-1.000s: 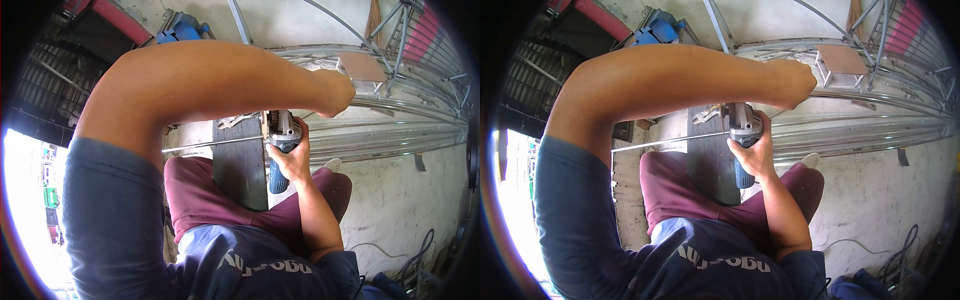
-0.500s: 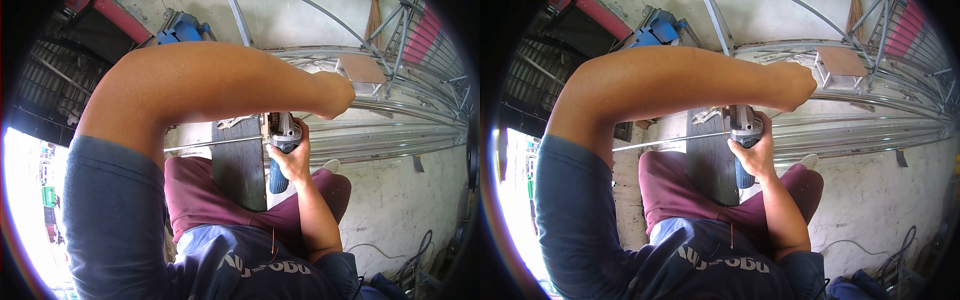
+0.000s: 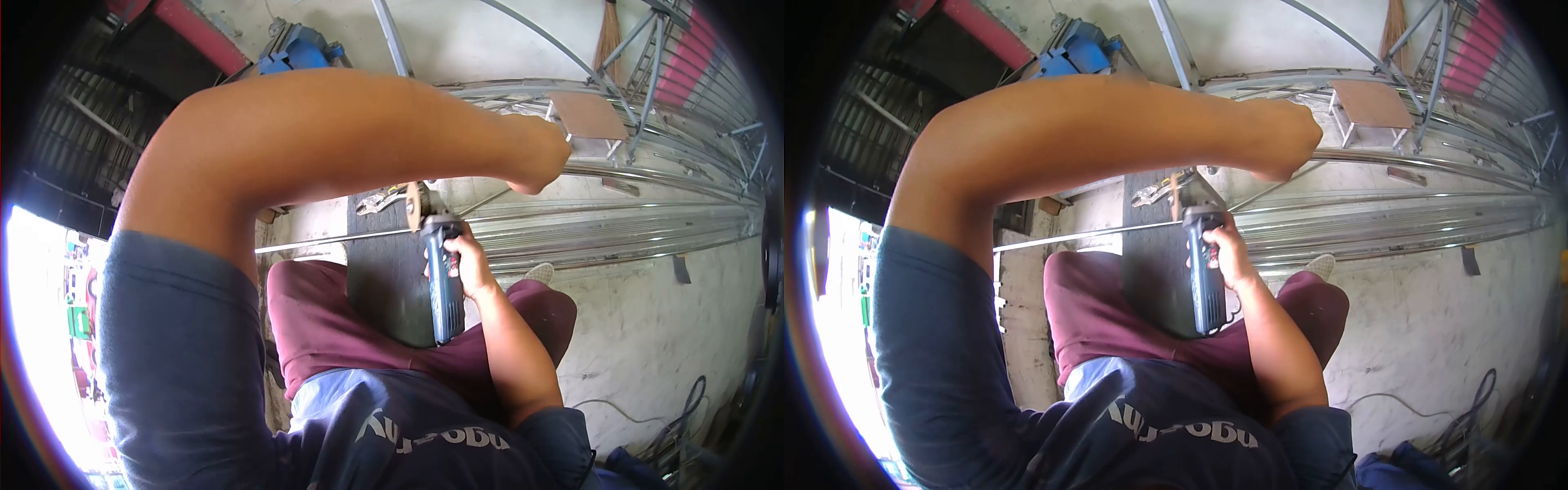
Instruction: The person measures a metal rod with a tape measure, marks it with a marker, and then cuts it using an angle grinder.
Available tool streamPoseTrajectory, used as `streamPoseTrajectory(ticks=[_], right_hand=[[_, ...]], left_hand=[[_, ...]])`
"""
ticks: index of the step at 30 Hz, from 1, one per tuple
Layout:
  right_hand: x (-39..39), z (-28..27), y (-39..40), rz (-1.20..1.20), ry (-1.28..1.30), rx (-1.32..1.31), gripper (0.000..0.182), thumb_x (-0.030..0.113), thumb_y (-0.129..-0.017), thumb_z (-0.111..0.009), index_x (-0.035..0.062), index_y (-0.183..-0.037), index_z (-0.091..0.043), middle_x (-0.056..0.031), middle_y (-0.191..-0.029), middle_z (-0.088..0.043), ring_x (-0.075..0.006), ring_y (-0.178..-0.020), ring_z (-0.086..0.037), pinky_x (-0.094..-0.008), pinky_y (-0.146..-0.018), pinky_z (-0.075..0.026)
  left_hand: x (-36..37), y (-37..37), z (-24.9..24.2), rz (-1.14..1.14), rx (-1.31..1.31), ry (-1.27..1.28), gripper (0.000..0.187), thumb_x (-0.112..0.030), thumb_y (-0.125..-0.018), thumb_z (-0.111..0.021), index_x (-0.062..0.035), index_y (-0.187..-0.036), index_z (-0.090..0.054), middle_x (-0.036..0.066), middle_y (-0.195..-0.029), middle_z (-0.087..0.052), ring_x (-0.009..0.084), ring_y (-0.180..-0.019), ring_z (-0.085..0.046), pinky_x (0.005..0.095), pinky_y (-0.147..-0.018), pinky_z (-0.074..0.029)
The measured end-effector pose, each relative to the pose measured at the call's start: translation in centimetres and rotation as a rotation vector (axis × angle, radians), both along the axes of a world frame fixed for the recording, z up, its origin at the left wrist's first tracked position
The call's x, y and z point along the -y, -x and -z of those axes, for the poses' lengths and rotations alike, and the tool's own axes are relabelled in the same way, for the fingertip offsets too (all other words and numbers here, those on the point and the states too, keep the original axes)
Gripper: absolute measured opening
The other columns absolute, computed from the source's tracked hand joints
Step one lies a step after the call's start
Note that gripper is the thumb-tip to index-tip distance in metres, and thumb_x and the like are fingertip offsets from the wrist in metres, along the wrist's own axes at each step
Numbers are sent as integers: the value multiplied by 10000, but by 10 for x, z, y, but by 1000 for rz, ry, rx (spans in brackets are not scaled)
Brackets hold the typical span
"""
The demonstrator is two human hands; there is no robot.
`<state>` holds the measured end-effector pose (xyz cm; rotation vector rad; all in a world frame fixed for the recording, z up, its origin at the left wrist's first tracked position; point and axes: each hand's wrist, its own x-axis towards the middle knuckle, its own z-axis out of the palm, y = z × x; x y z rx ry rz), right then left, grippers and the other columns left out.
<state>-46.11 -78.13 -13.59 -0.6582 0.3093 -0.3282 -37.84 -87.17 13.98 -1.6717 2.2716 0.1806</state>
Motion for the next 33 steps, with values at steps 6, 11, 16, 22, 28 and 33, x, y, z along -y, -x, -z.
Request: streamPoseTrajectory(ticks=[6, 11, 16, 22, 28, 33], right_hand=[[0, 24, -31, -74, -313, -242, 543, 371, -959, -849, -19, -1255, -615, -177, -964, -725, -320, -826, -750, -457, -753, -656], [-20, 120, -68, -274, -120, -294, 429, 216, -995, -848, 28, -1322, -644, -92, -1123, -725, -276, -987, -737, -460, -884, -647], [-37, 84, -94, -280, 48, -534, 283, 164, -924, -860, -38, -1105, -779, -135, -1034, -792, -251, -940, -771, -402, -926, -616], [-56, 87, -118, -543, 761, -559, 257, 178, -832, -913, -28, -888, -770, -62, -799, -723, -185, -645, -652, -402, -642, -513], [-73, 55, -138, -308, 1521, -484, 558, 96, -619, -869, -86, -1116, -695, -267, -1086, -734, -479, -1049, -718, -522, -970, -576], [-87, 31, -133, -247, 1703, -488, 579, 86, -626, -844, -77, -1160, -692, -321, -1131, -730, -564, -1129, -692, -554, -1019, -560]], left_hand=[[-74, -10, -15, 20, -61, 43, 75, -101, -798, -810, -28, -805, -826, 197, -809, -789, 407, -776, -796, 521, -630, -620], [-196, -41, -26, -129, 38, -164, 93, -100, -765, -852, -44, -831, -818, 179, -854, -813, 392, -826, -821, 513, -666, -640], [-329, -62, -16, -544, -99, -229, 329, -208, -933, -765, 3, -1185, -751, 200, -1048, -814, 419, -981, -807, 517, -874, -614], [-435, -60, 61, -825, -115, 247, 392, -349, -1048, -689, -13, -1248, -712, 140, -1130, -735, 313, -1159, -698, 488, -1051, -492], [-471, -33, 130, -834, -47, 542, 414, -445, -1040, -692, -69, -1211, -721, 63, -1113, -690, 237, -1139, -648, 400, -1009, -416], [-482, -41, 131, -766, -58, 528, 429, -464, -1050, -680, -61, -1190, -725, 61, -1070, -682, 227, -1133, -642, 408, -1014, -394]])
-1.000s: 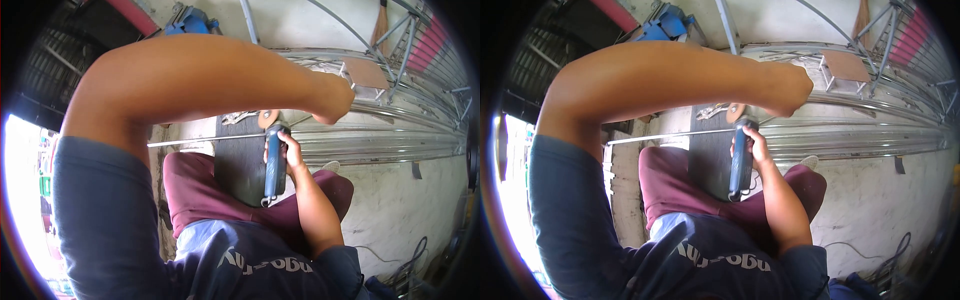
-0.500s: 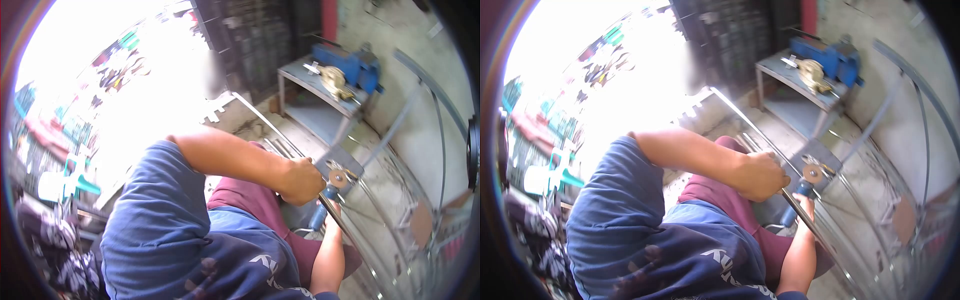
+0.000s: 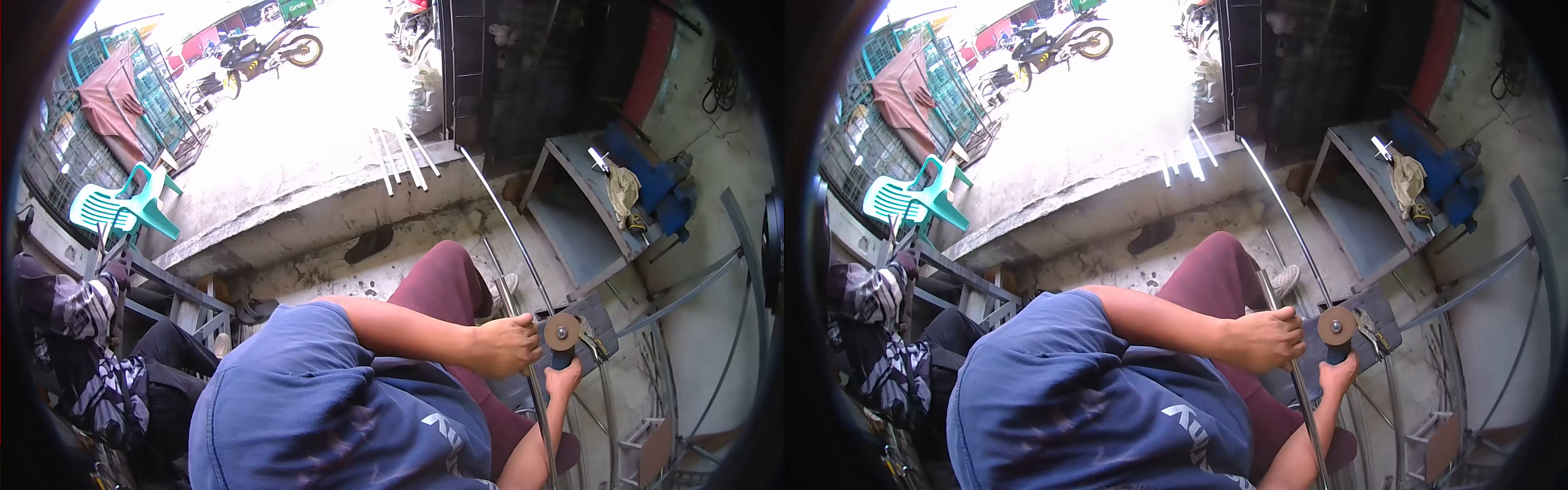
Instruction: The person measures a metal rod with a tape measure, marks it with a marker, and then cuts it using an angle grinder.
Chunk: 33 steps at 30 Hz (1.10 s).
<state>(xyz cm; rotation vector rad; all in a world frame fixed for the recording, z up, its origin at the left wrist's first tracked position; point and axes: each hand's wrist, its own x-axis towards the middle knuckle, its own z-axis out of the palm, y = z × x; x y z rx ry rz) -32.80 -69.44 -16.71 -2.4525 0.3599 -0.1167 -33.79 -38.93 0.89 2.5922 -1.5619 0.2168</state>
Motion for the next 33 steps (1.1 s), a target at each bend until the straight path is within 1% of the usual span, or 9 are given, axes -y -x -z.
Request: streamPoseTrajectory(ticks=[8, 12, 15, 19, 22, 25, 28, 31, 33], right_hand=[[6, 59, 2, -137, 183, -61, 606, 142, -614, -859, -52, -1179, -759, -286, -1191, -740, -514, -1210, -654, -568, -1105, -529], [-3, 36, 8, -76, 254, -212, 714, 120, -697, -896, -12, -1372, -703, -213, -1410, -638, -470, -1357, -581, -605, -1169, -465], [-5, 46, 17, -68, 462, -253, 916, 157, -798, -932, 57, -1611, -521, -204, -1550, -546, -437, -1464, -527, -618, -1207, -431], [-61, -31, 30, 5, 512, -436, 1176, 283, -855, -962, 139, -1773, -241, -233, -1646, -453, -435, -1537, -467, -630, -1282, -364], [-96, -75, 67, -233, 574, -336, 1146, 315, -876, -945, 126, -1772, -257, -230, -1648, -452, -435, -1567, -437, -641, -1309, -325], [-124, -151, 117, -500, 254, -320, 949, 345, -920, -897, 128, -1709, -416, -234, -1689, -445, -447, -1582, -423, -594, -1339, -302], [-132, -203, 157, -578, -142, -106, 592, 168, -946, -861, 84, -1498, -664, -228, -1530, -629, -429, -1391, -636, -535, -1152, -533], [-124, -207, 190, -577, -58, 419, 291, 8, -917, -828, -16, -1196, -751, -192, -1084, -797, -367, -955, -804, -425, -849, -662], [-118, -214, 207, -455, 183, 686, 218, -55, -914, -769, -23, -1127, -732, -191, -1006, -770, -359, -884, -784, -441, -774, -657]], left_hand=[[-17, 0, -14, 81, 71, 241, 349, -400, -974, -715, -57, -1037, -717, 70, -948, -691, 241, -980, -682, 399, -940, -410], [-30, -4, -8, 74, 116, 268, 218, -290, -936, -679, -74, -907, -694, 36, -790, -653, 229, -831, -674, 386, -902, -427], [-40, -11, -16, 73, 146, 284, 191, -265, -925, -664, -86, -863, -682, 29, -745, -633, 219, -789, -663, 381, -889, -435], [-52, -20, -26, 51, 189, 297, 202, -282, -920, -664, -95, -848, -685, 23, -741, -632, 215, -784, -664, 380, -882, -438], [-61, -31, -46, 51, 231, 314, 199, -284, -917, -665, -98, -850, -693, 22, -746, -640, 211, -788, -670, 378, -890, -443], [-66, -47, -58, 27, 295, 327, 179, -297, -861, -696, -120, -837, -689, 1, -747, -636, 196, -786, -669, 373, -881, -451], [-64, -58, -61, 51, 437, 406, 179, -304, -778, -724, -160, -794, -619, -25, -715, -553, 166, -719, -605, 369, -826, -433], [-56, -64, -65, 108, 526, 466, 188, -268, -745, -739, -141, -880, -703, -21, -740, -579, 157, -725, -614, 368, -806, -429], [-47, -68, -69, 97, 569, 489, 185, -249, -746, -748, -136, -888, -710, -21, -745, -581, 154, -727, -614, 360, -800, -427]])
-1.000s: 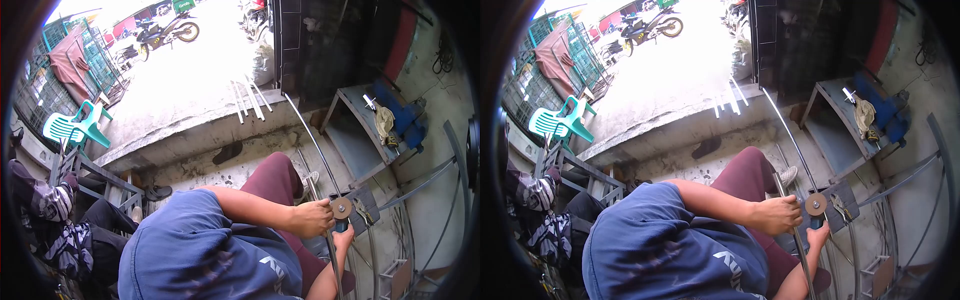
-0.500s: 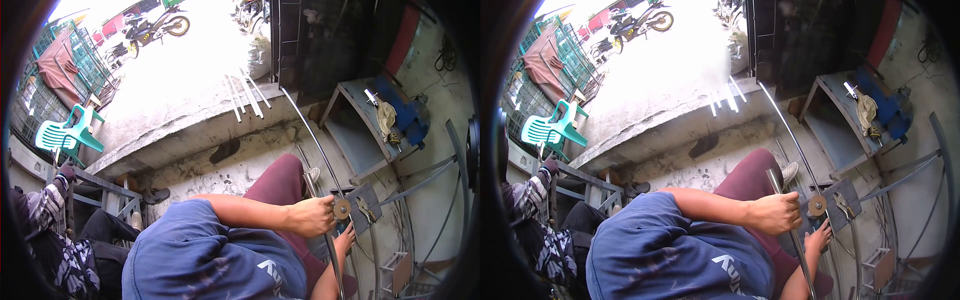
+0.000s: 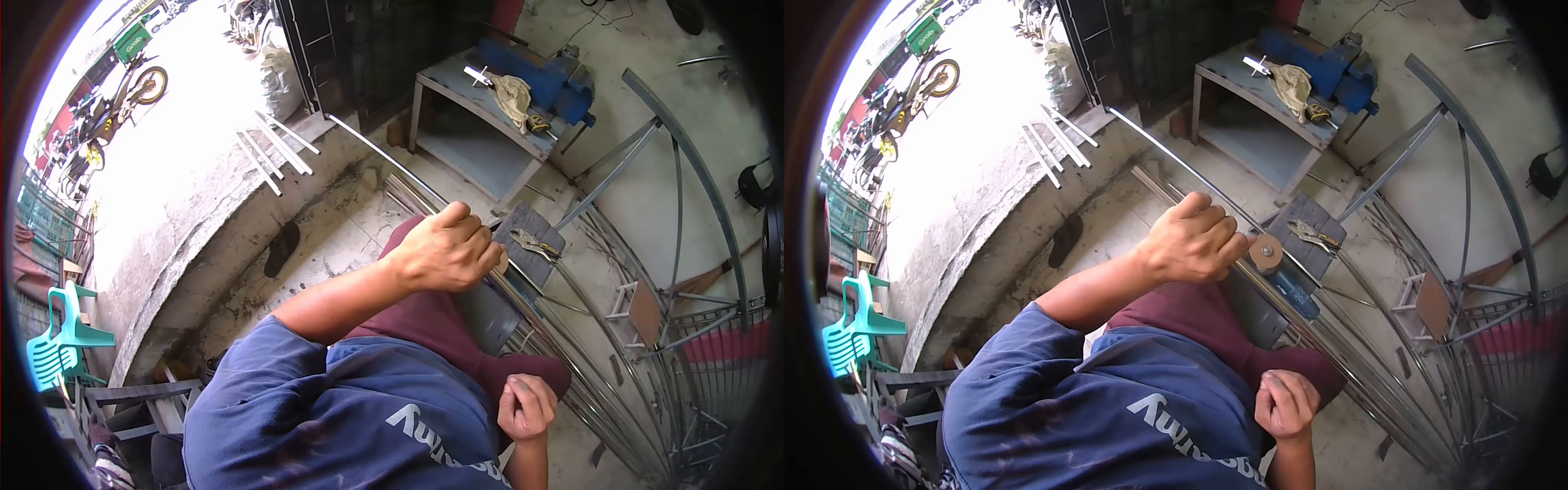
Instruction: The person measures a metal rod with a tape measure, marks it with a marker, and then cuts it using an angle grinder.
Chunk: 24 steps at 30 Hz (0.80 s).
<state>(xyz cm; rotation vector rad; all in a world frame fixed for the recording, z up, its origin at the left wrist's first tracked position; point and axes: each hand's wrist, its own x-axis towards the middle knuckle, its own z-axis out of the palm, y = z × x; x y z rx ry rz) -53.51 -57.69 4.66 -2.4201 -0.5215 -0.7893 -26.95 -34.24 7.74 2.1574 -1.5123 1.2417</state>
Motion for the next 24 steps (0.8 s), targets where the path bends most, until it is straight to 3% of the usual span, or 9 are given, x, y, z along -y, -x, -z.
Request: streamPoseTrajectory(ticks=[2, 5, 9, 11, 12, 16, 19, 20, 24], right_hand=[[15, -4, 12, 281, 265, 248, 178, -40, -943, -736, -33, -1120, -727, -196, -1030, -738, -382, -905, -748, -473, -799, -641], [35, -7, 7, 858, 627, 247, 355, 170, -1016, -796, -52, -1276, -699, -205, -1087, -718, -447, -1024, -723, -565, -921, -600], [85, 38, -4, 978, 687, 369, 361, 299, -1033, -817, -13, -1150, -678, -195, -1045, -714, -434, -910, -705, -550, -805, -568], [127, 66, 4, 1021, 663, 364, 354, 340, -1043, -809, 19, -1002, -666, -172, -979, -716, -410, -816, -693, -525, -709, -537], [136, 63, -3, 1022, 548, 318, 472, 334, -1047, -807, 50, -763, -558, -161, -768, -662, -428, -656, -624, -535, -610, -456], [143, 42, 1, 886, 397, -97, 518, 171, -985, -841, 13, -645, -484, -230, -595, -547, -487, -593, -559, -546, -596, -435], [142, 9, 7, 810, 175, -531, 466, 139, -957, -841, -4, -668, -505, -239, -626, -578, -452, -574, -507, -500, -566, -415], [142, -1, 5, 795, 140, -627, 459, 154, -942, -860, -18, -672, -531, -158, -585, -562, -300, -521, -447, -446, -541, -390], [119, -50, -9, 723, -26, -1031, 538, 212, -927, -907, -13, -609, -536, 27, -594, -438, -84, -609, -394, -388, -514, -335]], left_hand=[[4, -1, -6, -19, -3, 9, 154, -231, -764, -749, -133, -869, -696, -20, -745, -575, 152, -723, -610, 353, -794, -425], [12, -3, -13, -45, -2, 33, 118, -218, -806, -734, -126, -836, -667, -20, -746, -571, 154, -723, -608, 345, -790, -422], [18, 0, -23, 2, -33, -27, 149, -231, -827, -717, -116, -783, -633, -17, -723, -573, 163, -709, -609, 347, -792, -428], [22, 2, -17, 52, -6, -37, 157, -242, -843, -713, -106, -787, -657, -15, -708, -581, 171, -698, -603, 346, -802, -432], [24, 4, -15, 58, -7, -33, 161, -252, -849, -708, -108, -791, -663, -17, -709, -584, 170, -705, -606, 343, -808, -431], [30, 3, -3, 23, -29, -89, 183, -288, -877, -682, -118, -810, -678, -14, -736, -600, 173, -747, -619, 337, -832, -432], [34, 4, 7, 39, -54, 23, 157, -273, -877, -671, -120, -845, -676, -6, -795, -609, 173, -820, -642, 328, -858, -423], [35, 5, 9, 14, -53, 60, 149, -270, -870, -674, -124, -840, -665, -12, -798, -598, 170, -826, -639, 328, -853, -423], [34, 13, 14, -36, -16, 153, 149, -268, -845, -687, -135, -818, -627, -21, -789, -562, 161, -798, -621, 323, -825, -419]])
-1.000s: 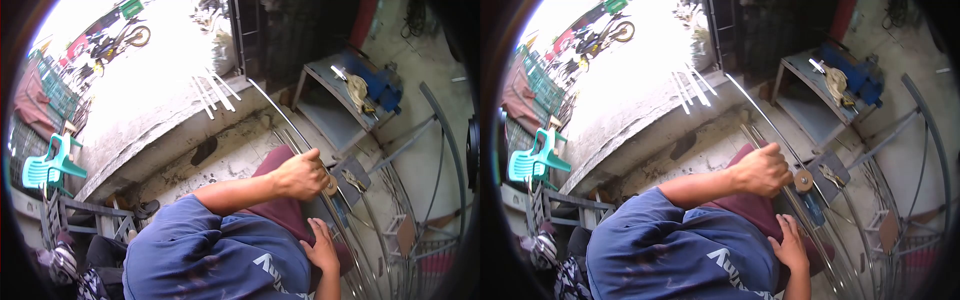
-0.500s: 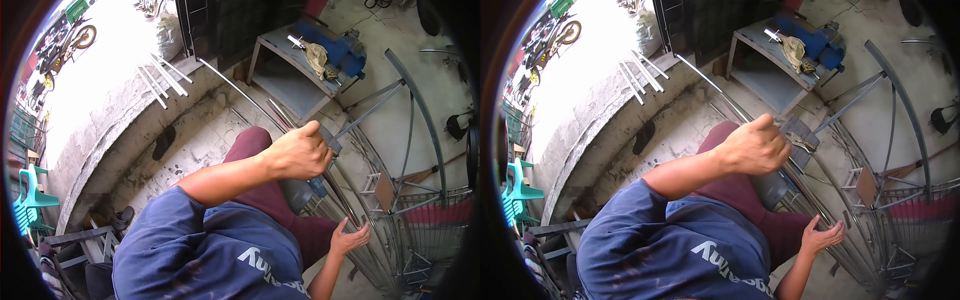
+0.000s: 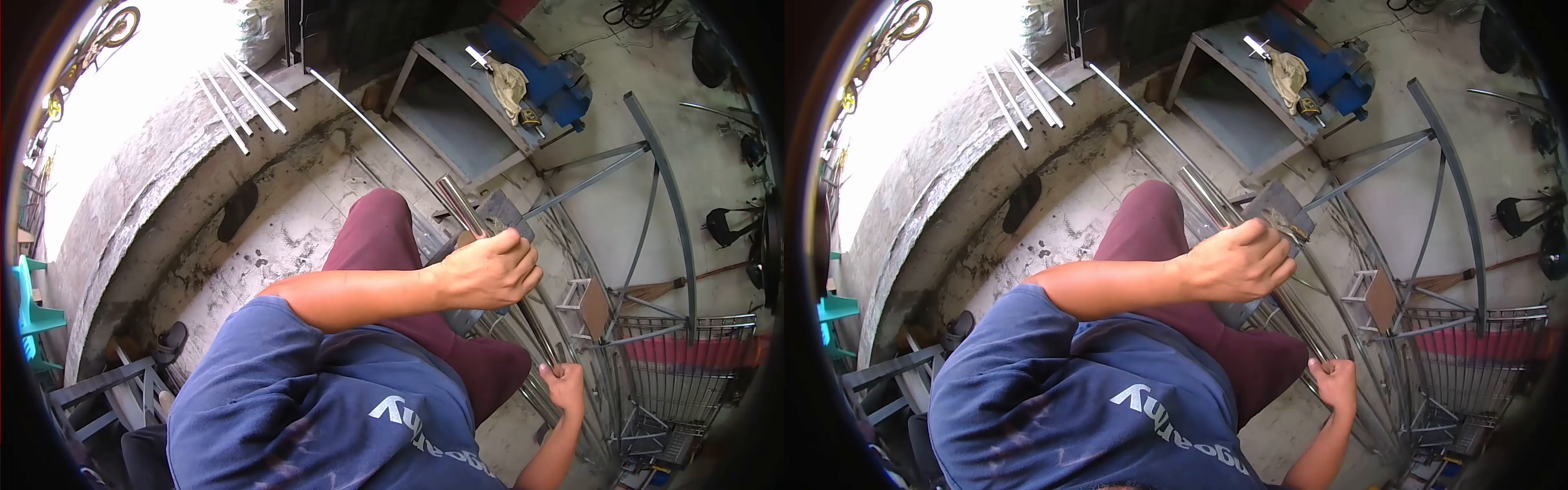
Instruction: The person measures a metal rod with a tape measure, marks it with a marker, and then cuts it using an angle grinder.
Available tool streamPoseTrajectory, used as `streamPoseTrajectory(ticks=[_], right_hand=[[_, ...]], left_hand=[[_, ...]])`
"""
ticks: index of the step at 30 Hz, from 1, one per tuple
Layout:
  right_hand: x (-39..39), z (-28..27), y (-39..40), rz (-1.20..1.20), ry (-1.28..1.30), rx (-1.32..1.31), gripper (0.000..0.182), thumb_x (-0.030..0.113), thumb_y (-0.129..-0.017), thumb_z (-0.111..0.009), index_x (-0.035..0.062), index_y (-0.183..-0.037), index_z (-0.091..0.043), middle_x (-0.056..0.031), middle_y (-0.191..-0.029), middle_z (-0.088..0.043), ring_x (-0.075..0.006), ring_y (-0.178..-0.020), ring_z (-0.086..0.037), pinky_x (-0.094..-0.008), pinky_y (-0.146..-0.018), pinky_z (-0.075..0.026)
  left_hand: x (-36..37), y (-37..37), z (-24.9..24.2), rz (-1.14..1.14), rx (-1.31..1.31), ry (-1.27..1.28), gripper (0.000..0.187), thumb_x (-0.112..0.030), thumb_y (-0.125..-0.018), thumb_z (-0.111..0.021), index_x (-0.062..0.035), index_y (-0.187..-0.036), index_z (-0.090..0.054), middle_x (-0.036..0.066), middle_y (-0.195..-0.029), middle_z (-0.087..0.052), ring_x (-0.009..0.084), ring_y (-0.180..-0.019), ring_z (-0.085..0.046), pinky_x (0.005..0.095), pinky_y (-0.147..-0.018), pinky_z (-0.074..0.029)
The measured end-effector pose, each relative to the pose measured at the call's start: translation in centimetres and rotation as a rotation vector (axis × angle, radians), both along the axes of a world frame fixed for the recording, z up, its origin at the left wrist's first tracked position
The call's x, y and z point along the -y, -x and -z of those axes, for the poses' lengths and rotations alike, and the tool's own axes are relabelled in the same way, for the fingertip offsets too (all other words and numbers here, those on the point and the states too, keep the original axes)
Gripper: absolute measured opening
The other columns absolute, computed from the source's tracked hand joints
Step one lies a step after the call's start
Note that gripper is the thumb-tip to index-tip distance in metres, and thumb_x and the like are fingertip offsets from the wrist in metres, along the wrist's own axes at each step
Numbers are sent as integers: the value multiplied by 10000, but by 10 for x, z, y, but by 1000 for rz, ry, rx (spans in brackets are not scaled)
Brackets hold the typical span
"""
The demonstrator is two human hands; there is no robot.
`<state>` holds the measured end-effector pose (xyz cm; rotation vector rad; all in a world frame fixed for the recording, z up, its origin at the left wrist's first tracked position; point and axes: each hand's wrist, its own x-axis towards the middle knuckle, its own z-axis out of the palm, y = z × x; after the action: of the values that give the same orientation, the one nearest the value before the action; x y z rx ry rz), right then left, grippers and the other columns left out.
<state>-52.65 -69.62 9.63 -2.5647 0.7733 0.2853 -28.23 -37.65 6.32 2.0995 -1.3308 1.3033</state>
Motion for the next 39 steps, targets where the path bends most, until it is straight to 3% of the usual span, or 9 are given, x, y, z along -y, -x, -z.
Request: streamPoseTrajectory(ticks=[10, 14, 17, 23, 26, 33, 35, 37, 39], right_hand=[[33, 30, -4, -143, -181, -169, 510, 253, -852, -951, 4, -623, -570, -6, -581, -499, -103, -585, -442, -374, -523, -376], [17, 31, 15, -42, 103, -355, 470, 391, -820, -946, -30, -778, -743, -173, -716, -721, -294, -671, -681, -464, -709, -564], [73, 84, 86, 207, 111, -373, 442, 401, -792, -952, -15, -845, -812, -217, -816, -796, -343, -781, -793, -472, -784, -606], [100, 177, 127, 230, 194, -270, 286, 277, -843, -863, -6, -832, -820, -265, -864, -782, -456, -863, -778, -529, -819, -607], [61, 174, 101, 158, 218, -251, 202, 204, -860, -795, 7, -860, -840, -285, -904, -776, -483, -892, -763, -550, -841, -610], [-20, 120, 35, 13, 129, -57, 244, 199, -869, -749, 7, -722, -713, -285, -827, -731, -534, -857, -715, -591, -778, -592], [-51, 110, 7, -79, 50, -35, 208, 233, -907, -762, 32, -857, -743, -261, -823, -746, -514, -842, -732, -601, -780, -588], [-83, 108, -22, -200, -106, 109, 242, 275, -957, -763, 52, -1049, -742, -241, -924, -780, -484, -896, -758, -588, -814, -595], [-104, 119, -46, -384, -219, 198, 330, 262, -991, -764, 6, -1183, -683, -241, -1198, -771, -447, -1115, -753, -547, -937, -599]], left_hand=[[-24, -7, 9, 126, -98, -370, 150, -288, -899, -687, -145, -855, -693, -36, -741, -614, 152, -749, -652, 336, -850, -450], [-100, -31, 15, 130, -259, -579, 56, -235, -872, -707, -201, -917, -706, -56, -729, -575, 146, -679, -622, 359, -805, -475], [-177, -72, 12, -18, -314, -393, 120, -106, -786, -759, -188, -761, -674, -15, -668, -625, 187, -617, -616, 377, -755, -475], [-261, -101, -7, -567, -433, -386, 296, -191, -1029, -746, -94, -761, -667, 81, -813, -751, 274, -859, -725, 445, -985, -464], [-263, -111, 32, -526, -535, -393, 300, -226, -1061, -736, -107, -789, -694, 78, -859, -763, 269, -895, -704, 458, -1066, -435], [-183, -91, 67, -382, -188, -103, 406, -332, -1056, -718, -195, -718, -541, 2, -689, -620, 187, -684, -592, 413, -864, -436], [-224, -139, 74, -483, -224, -142, 409, -316, -1121, -633, -173, -742, -576, 7, -677, -620, 195, -654, -574, 435, -867, -447], [-261, -169, 67, -683, -332, -243, 361, -283, -1109, -638, -69, -818, -639, 125, -895, -724, 358, -965, -680, 503, -1016, -490], [-322, -188, 81, -688, -387, -340, 338, -295, -1076, -726, -19, -887, -678, 199, -961, -708, 458, -999, -625, 582, -1010, -480]])
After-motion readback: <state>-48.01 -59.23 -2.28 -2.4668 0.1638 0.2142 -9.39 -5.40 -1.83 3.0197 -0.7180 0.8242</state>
